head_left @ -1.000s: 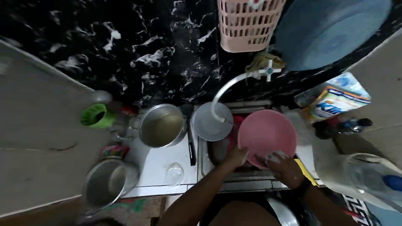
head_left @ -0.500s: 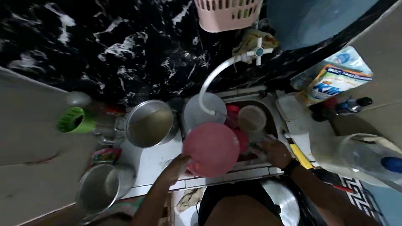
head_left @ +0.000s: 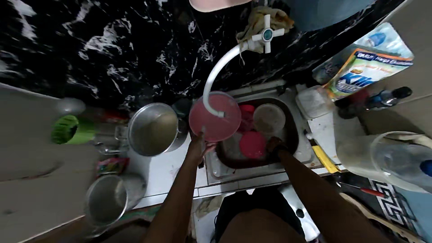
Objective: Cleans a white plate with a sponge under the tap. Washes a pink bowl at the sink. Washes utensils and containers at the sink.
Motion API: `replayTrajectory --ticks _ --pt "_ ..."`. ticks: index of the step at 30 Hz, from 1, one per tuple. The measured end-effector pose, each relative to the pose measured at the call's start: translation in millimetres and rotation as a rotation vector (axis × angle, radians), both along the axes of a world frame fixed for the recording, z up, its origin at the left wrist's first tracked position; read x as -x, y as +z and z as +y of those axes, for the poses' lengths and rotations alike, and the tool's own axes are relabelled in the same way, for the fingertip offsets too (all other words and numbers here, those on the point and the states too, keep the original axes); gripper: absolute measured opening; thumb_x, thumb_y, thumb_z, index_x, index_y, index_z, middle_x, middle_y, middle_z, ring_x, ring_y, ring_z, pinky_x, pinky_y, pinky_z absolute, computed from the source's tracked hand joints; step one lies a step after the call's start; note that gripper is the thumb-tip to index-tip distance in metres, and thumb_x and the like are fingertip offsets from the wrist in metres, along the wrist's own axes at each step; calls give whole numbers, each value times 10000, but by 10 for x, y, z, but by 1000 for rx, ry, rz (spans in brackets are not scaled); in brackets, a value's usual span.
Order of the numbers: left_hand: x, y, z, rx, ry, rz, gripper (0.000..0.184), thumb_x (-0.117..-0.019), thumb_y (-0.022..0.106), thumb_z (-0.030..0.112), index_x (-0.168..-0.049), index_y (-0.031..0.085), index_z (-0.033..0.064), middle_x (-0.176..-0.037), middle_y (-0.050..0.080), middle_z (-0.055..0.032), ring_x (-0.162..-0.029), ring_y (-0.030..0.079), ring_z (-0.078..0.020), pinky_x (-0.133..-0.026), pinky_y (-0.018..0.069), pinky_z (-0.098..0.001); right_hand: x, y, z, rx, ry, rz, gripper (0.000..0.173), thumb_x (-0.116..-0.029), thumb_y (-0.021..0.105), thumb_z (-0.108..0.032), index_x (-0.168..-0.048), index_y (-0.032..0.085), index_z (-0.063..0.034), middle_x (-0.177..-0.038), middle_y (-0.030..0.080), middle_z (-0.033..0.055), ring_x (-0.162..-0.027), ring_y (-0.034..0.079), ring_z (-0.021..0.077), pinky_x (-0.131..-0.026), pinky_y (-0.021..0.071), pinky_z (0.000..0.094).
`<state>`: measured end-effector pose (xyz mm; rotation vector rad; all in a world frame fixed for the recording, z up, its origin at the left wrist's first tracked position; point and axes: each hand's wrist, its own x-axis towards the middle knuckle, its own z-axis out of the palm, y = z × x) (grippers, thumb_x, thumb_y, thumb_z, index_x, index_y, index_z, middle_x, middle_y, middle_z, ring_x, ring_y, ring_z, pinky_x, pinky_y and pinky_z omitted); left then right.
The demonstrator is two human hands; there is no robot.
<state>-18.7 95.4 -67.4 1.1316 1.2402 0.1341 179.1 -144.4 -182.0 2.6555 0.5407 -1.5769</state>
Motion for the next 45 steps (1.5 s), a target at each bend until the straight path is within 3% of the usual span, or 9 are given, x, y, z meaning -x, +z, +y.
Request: replayTrajectory --ticks 7,12,20,27,30,35,42,44,45 --pt "322 -77 -388 17 -55 74 468 -1137 294 293 -1531 313 43 -1215 670 -194 -974 717 -278 -811 601 -420 99 -273 145 -90 -422 -54 436 -1014 599 -295 -1362 621 -33 -1434 585 195 -1364 537 331 -1132 429 522" --pt "482 -133 -594 70 -165 65 400 -1099 458 293 -1402 517 39 -1199 690 -151 -1002 708 -257 -832 593 -406 91 -202 159 -42 -328 -81 447 -980 635 -329 -1316 654 -35 -1402 608 196 -1336 558 346 -1106 444 558" --pt "341 -243 -832 97 -399 -54 415 -1070 530 270 -1414 540 40 -1274 666 -152 -1085 694 -251 -895 597 -414 306 372 23 -260 -359 -43 463 -930 711 -250 -1313 628 -2 -1311 635 233 -1242 605 370 -1069 476 562" --pt "134 -145 -770 -119 -698 -70 427 -1064 539 265 -1431 535 47 -1363 614 -141 -1193 636 -206 -1016 537 -391 442 1183 -104 -300 91 -346 451 -969 620 -220 -1412 616 -131 -1378 626 210 -1274 589 423 -1067 448 615" --pt "12 -130 -741 -188 -711 -135 504 -1038 588 239 -1486 462 47 -1424 569 -148 -1252 603 -203 -1048 517 -377 264 1364 -288 -463 -125 -393 414 -929 690 -227 -1323 672 -103 -1294 671 176 -1208 637 346 -1055 489 563" --pt "-327 -75 -846 -65 -573 -432 732 -983 679 197 -1572 289 4 -1495 500 -178 -1291 583 -190 -1064 516 -339 112 1596 -532 -821 -629 -162 291 -954 700 -163 -1205 686 -17 -1023 724 122 -868 701 181 -808 601 399" --pt "-891 122 -938 -3 -479 -449 563 -1011 626 145 -1510 408 5 -1378 586 -191 -1205 627 -227 -1003 551 -396 108 1476 -587 -947 -865 -451 375 -967 695 -209 -1279 629 -11 -1148 697 151 -999 694 215 -898 590 423" --pt "-948 177 -1018 39 -468 -405 567 -1033 589 174 -1538 375 30 -1414 551 -198 -1231 607 -242 -1002 549 -419 70 1472 -444 -1098 -936 -513 312 -1034 578 -230 -1251 632 -11 -1087 699 135 -919 692 193 -821 599 408" --pt "-965 191 -1071 87 -461 -399 527 -1044 563 181 -1521 397 29 -1396 563 -192 -1212 612 -239 -987 552 -421 77 1447 -337 -1137 -909 -484 362 -1070 497 -241 -1331 603 -14 -1191 684 142 -1023 683 197 -901 587 408"
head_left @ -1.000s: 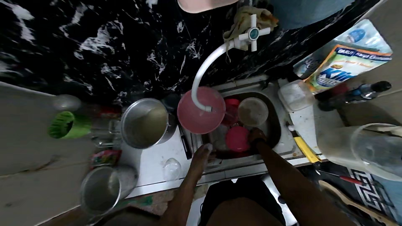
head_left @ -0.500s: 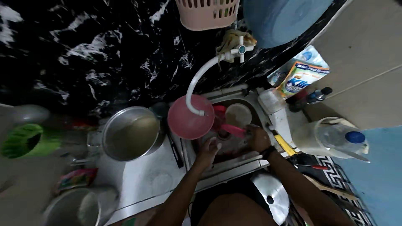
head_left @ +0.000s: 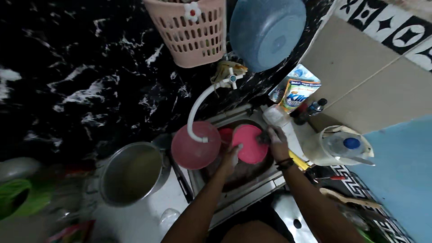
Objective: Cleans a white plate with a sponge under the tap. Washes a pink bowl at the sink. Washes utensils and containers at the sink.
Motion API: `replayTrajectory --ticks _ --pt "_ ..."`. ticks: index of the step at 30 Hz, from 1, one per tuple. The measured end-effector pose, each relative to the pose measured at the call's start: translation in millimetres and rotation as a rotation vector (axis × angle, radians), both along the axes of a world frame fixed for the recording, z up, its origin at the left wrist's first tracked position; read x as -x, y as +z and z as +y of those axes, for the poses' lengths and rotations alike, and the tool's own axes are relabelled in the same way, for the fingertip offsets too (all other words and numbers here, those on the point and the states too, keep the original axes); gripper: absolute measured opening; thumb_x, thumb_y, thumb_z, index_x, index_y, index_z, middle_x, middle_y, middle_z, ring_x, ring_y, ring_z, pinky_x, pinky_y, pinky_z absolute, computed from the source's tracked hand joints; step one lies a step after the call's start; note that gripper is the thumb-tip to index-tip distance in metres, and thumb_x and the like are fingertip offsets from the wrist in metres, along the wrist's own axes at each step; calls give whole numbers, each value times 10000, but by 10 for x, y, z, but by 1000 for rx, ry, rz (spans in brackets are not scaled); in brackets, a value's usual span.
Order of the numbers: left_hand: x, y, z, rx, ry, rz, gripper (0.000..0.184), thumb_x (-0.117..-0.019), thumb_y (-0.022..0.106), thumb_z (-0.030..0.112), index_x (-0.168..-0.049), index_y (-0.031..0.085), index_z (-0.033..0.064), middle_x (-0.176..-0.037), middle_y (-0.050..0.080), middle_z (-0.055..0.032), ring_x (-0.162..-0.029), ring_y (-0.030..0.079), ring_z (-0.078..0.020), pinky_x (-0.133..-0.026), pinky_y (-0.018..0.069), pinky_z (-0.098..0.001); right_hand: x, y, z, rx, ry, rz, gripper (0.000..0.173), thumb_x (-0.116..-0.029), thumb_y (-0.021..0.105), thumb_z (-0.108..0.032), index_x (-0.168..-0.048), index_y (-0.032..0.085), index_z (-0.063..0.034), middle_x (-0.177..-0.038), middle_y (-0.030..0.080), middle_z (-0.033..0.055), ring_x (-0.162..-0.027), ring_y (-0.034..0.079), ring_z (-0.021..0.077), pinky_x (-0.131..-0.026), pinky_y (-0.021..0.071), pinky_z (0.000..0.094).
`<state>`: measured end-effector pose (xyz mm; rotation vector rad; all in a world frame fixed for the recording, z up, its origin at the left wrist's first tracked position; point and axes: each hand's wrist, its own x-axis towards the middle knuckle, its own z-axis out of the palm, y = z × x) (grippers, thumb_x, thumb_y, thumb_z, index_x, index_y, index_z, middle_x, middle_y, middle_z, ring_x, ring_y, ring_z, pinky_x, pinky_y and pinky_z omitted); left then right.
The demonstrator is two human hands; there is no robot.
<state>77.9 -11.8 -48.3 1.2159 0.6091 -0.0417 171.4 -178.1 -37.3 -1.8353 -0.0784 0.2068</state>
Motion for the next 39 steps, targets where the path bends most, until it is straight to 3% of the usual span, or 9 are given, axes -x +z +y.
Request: replayTrajectory --ticks 4,8,10,14,16,20,24,31,39 --pt "-150 89 -143 183 124 -3 401 -1124 333 301 -1335 531 24 -1089 670 -106 -925 666 -159 -789 582 -352 393 66 431 182 363 -82 464 -1070 465 -171 -1478 494 47 -1483 535 244 -1400 508 299 -1200 382 423" --pt "-62 137 -48 177 85 -72 491 -1122 322 349 -1470 403 12 -1254 625 -161 -1067 656 -214 -899 580 -417 299 56 300 529 451 -167 587 -998 546 -210 -1542 437 -17 -1556 462 234 -1484 391 381 -1253 271 520" --pt "-21 189 -133 176 10 -100 501 -1116 357 318 -1516 360 17 -1338 598 -164 -1157 635 -213 -973 561 -420 126 149 291 478 430 -165 628 -992 575 -237 -1557 403 -24 -1497 526 226 -1397 509 353 -1175 403 499" --pt "-72 437 -156 168 108 -38 317 -1104 339 229 -1224 546 22 -928 670 -51 -809 670 -110 -737 590 -295 230 115 367 197 409 -354 479 -944 669 -316 -1312 662 -10 -1425 590 231 -1325 578 346 -1115 472 496" --pt "-44 461 -82 111 66 -91 344 -1095 379 203 -1353 485 2 -1083 665 -90 -937 671 -143 -821 588 -330 188 87 320 190 369 -335 369 -965 653 -289 -1185 710 2 -1331 657 209 -1255 629 323 -1079 503 491" --pt "-56 401 -138 55 -79 -102 527 -1075 472 240 -1522 328 1 -1301 616 -157 -1099 664 -195 -921 589 -388 -211 122 375 180 285 -156 448 -1031 566 -280 -1388 566 -10 -1434 565 200 -1328 561 277 -1138 457 426" --pt "-77 293 -90 -18 107 -51 442 -1123 255 355 -1269 514 29 -964 662 -29 -841 648 -76 -755 577 -280 206 329 465 124 654 -270 450 -1006 588 -147 -1434 575 -11 -1411 607 215 -1330 575 319 -1152 437 482" --pt "-93 435 -108 -326 93 -131 541 -1056 490 261 -1468 393 -77 -1364 574 -177 -1199 586 -110 -1043 489 -288 -342 193 423 153 510 -168 562 -994 595 -131 -1533 452 -57 -1506 535 164 -1381 533 254 -1181 418 424" --pt "-113 491 -211 166 270 -164 447 -1121 270 389 -1245 579 91 -964 716 -27 -853 701 -109 -745 608 -312 367 108 417 318 643 -296 522 -1001 574 -270 -1485 543 -75 -1502 541 193 -1410 493 374 -1164 395 570"
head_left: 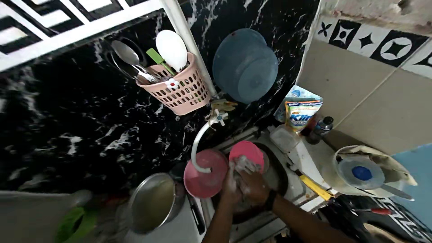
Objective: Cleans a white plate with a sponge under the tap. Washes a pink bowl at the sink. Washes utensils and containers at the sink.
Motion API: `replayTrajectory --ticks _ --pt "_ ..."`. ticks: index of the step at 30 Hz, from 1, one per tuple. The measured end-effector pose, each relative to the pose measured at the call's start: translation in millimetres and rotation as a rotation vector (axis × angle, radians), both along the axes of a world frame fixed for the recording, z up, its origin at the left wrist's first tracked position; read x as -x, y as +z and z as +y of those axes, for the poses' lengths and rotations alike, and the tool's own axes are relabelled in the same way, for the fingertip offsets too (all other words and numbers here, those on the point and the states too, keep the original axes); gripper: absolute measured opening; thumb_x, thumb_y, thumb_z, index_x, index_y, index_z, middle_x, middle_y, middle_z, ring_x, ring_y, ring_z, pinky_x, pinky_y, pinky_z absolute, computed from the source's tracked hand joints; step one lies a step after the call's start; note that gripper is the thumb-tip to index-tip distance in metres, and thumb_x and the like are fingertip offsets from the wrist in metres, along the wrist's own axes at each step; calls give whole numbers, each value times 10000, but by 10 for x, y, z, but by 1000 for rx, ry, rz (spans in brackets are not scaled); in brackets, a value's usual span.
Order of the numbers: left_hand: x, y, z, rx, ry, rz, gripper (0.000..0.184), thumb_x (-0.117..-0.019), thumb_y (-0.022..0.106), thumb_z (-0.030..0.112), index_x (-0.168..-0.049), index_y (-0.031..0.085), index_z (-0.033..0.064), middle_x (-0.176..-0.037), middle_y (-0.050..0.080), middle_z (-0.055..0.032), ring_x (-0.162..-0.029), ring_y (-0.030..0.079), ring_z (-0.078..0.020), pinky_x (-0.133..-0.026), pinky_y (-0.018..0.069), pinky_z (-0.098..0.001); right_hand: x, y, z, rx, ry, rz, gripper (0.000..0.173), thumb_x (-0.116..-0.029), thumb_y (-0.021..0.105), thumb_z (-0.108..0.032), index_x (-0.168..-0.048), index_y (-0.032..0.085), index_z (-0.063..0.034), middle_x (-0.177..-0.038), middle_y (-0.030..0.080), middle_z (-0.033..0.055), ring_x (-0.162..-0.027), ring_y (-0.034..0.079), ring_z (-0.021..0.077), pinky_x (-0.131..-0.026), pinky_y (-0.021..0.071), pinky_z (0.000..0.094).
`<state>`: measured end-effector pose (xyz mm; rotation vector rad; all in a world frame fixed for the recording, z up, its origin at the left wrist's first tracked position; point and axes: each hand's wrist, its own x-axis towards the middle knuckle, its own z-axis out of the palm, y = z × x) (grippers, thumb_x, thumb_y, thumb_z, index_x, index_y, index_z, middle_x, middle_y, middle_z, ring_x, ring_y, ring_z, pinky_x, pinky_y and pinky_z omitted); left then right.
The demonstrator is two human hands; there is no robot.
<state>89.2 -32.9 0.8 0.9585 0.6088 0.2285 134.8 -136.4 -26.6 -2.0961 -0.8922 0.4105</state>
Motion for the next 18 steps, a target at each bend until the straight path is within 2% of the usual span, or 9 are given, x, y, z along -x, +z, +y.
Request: replayTrajectory --ticks 1,3,5,7,9,11,14,16,18 --pt "-1 43 -20 21 25 49 434 -1117 306 391 -1263 570 78 -982 708 -54 -865 699 -141 -750 604 -343 -133 30 20 9 -49 3 552 -991 591 -259 -1503 510 -70 -1502 533 203 -1394 506 381 -1149 411 573" --pt "28 -1 -66 52 0 78 447 -1116 347 368 -1388 495 45 -1154 688 -133 -998 700 -225 -842 608 -430 -461 42 40 -80 -192 -5 567 -1025 550 -252 -1535 445 -28 -1540 486 213 -1396 513 349 -1163 427 501" --pt "68 -76 -156 13 -61 67 477 -1120 326 362 -1448 446 36 -1230 668 -155 -1054 687 -252 -873 598 -458 -668 164 63 -71 -109 42 562 -1060 509 -267 -1565 403 -45 -1568 455 204 -1414 498 331 -1180 410 475" --pt "39 -45 -186 -22 -17 50 560 -1108 245 483 -1398 488 69 -1148 689 -112 -974 694 -212 -803 607 -417 -575 226 124 -103 110 123 530 -1041 540 -211 -1543 455 -62 -1543 493 187 -1434 474 299 -1215 361 457" --pt "-17 -85 -111 -37 81 -9 633 -1067 206 600 -1246 574 117 -964 711 -34 -844 696 -130 -723 612 -340 -373 197 147 -172 227 286 491 -1007 586 -107 -1487 522 -30 -1466 563 206 -1376 532 284 -1189 396 440" --pt "-23 -168 -37 -94 114 4 550 -1105 217 493 -1233 566 88 -924 690 -36 -805 675 -114 -701 590 -311 -343 145 158 -125 274 312 525 -1012 600 -128 -1514 482 -26 -1482 546 213 -1389 521 292 -1201 381 448" --pt "64 -226 -66 -204 141 143 399 -1112 402 240 -1432 456 7 -1176 652 -136 -992 655 -174 -858 570 -372 -589 86 144 -29 151 254 582 -1038 570 -217 -1565 401 -38 -1519 506 223 -1415 492 324 -1210 360 475" --pt "64 -105 -110 -184 221 147 425 -1104 431 217 -1471 417 4 -1303 609 -175 -1104 642 -210 -940 558 -417 -803 -17 85 -50 -24 314 538 -1084 487 -273 -1571 399 -63 -1540 494 191 -1431 480 289 -1216 355 444" --pt "-32 22 -72 -189 260 126 408 -1091 467 208 -1441 451 -1 -1275 629 -170 -1087 657 -202 -927 569 -406 -861 -5 1 -184 -223 432 544 -1081 504 -337 -1541 438 -54 -1500 537 175 -1394 519 251 -1190 395 419"
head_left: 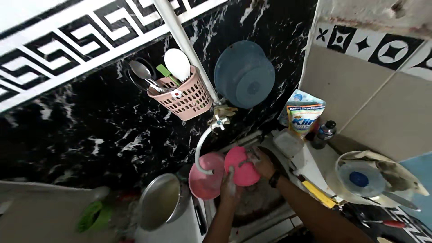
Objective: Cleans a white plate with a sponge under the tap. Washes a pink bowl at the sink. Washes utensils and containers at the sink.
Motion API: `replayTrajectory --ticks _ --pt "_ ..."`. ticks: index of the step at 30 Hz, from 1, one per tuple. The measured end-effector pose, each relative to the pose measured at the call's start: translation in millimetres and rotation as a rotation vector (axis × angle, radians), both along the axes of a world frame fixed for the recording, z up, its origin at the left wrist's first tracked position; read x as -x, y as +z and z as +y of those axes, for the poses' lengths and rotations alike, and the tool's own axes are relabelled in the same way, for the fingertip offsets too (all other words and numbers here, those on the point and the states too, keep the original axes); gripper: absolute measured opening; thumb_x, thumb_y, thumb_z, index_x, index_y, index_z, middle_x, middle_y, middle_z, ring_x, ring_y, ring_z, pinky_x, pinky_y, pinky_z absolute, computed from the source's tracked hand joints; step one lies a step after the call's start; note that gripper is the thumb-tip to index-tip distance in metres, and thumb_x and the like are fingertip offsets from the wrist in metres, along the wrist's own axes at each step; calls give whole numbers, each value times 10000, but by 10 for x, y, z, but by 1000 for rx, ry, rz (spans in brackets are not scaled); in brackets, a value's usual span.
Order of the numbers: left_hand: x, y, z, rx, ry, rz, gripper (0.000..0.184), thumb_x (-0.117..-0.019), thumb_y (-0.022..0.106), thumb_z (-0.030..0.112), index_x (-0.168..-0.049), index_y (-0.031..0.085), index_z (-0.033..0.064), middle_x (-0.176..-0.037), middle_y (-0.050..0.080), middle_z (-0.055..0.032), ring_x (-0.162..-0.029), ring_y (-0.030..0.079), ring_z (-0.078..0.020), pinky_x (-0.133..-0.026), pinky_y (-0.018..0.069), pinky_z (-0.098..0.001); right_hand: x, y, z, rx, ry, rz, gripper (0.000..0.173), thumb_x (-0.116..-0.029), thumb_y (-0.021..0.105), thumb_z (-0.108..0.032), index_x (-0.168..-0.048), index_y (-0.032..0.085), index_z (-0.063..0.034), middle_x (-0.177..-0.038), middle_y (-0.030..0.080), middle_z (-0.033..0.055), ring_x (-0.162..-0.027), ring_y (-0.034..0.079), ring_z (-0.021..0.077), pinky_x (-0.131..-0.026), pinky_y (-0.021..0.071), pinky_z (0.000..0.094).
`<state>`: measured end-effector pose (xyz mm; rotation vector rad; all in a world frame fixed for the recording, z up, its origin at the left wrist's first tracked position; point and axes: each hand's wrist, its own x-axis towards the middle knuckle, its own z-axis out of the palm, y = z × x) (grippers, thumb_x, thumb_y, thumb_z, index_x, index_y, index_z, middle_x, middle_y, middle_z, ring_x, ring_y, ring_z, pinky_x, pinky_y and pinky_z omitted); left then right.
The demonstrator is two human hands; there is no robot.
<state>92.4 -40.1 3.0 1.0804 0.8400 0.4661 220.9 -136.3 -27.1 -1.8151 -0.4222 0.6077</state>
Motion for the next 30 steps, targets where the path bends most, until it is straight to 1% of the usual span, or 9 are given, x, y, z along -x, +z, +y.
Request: replayTrajectory --ticks 3,7,9,12,18,20,24,26,30 --pt "-130 -63 83 -168 -39 66 405 -1053 560 179 -1399 510 -26 -1229 662 -164 -1064 670 -182 -930 571 -377 29 77 -103 -83 -311 127 462 -1017 640 -301 -1373 596 -10 -1266 684 172 -1169 665 232 -1045 531 426" --pt "-350 -249 132 -576 -190 286 495 -1060 539 310 -1394 509 -54 -1279 627 -240 -1170 634 -283 -1026 516 -460 57 266 -278 -118 -272 -139 463 -938 724 -207 -1310 616 45 -1172 718 157 -1058 706 182 -970 582 367" --pt "-499 -169 74 -316 -254 279 601 -1116 302 426 -1504 410 -21 -1412 547 -242 -1268 566 -294 -1066 472 -475 179 334 -368 -54 -126 -399 505 -904 750 -210 -1309 626 64 -1214 705 202 -1111 701 251 -1000 569 410" --pt "-505 31 -9 255 -213 61 712 -1038 189 670 -1355 526 129 -1084 686 -101 -923 683 -210 -742 592 -437 415 203 -481 102 145 -620 530 -851 771 -173 -1328 643 21 -1315 653 254 -1184 662 404 -987 554 558" --pt "-378 -106 281 281 -179 -19 301 -1030 527 153 -1303 523 25 -1064 685 -151 -910 699 -237 -749 607 -419 315 -28 -578 104 354 -505 483 -904 733 -172 -1356 652 -25 -1396 628 199 -1293 610 344 -1100 493 504" --pt "-302 -180 308 144 -271 88 439 -996 600 156 -1404 486 41 -1159 673 -130 -998 689 -208 -824 606 -400 184 -55 -559 -98 246 -345 413 -944 701 -171 -1330 650 -34 -1304 688 83 -1207 656 168 -1060 549 364" --pt "-311 -97 117 260 -358 -25 350 -1031 530 86 -1371 493 11 -1108 684 -121 -962 691 -187 -835 597 -374 -143 40 -351 -198 -165 -249 467 -1020 556 -160 -1418 512 81 -1297 651 184 -1159 653 152 -1015 546 309" --pt "-292 81 -90 286 -426 -178 400 -1084 373 215 -1439 390 32 -1120 655 -87 -976 671 -140 -863 585 -326 -95 -16 -225 -17 -8 -288 466 -1064 470 -188 -1459 502 58 -1426 580 229 -1316 574 240 -1139 450 372" --pt "-427 -522 -24 332 -250 -263 590 -1049 313 615 -1302 571 148 -1049 706 -41 -918 689 -151 -777 602 -377 334 27 -293 260 353 -297 530 -1047 537 -233 -1498 473 38 -1455 547 276 -1376 527 367 -1181 400 490"
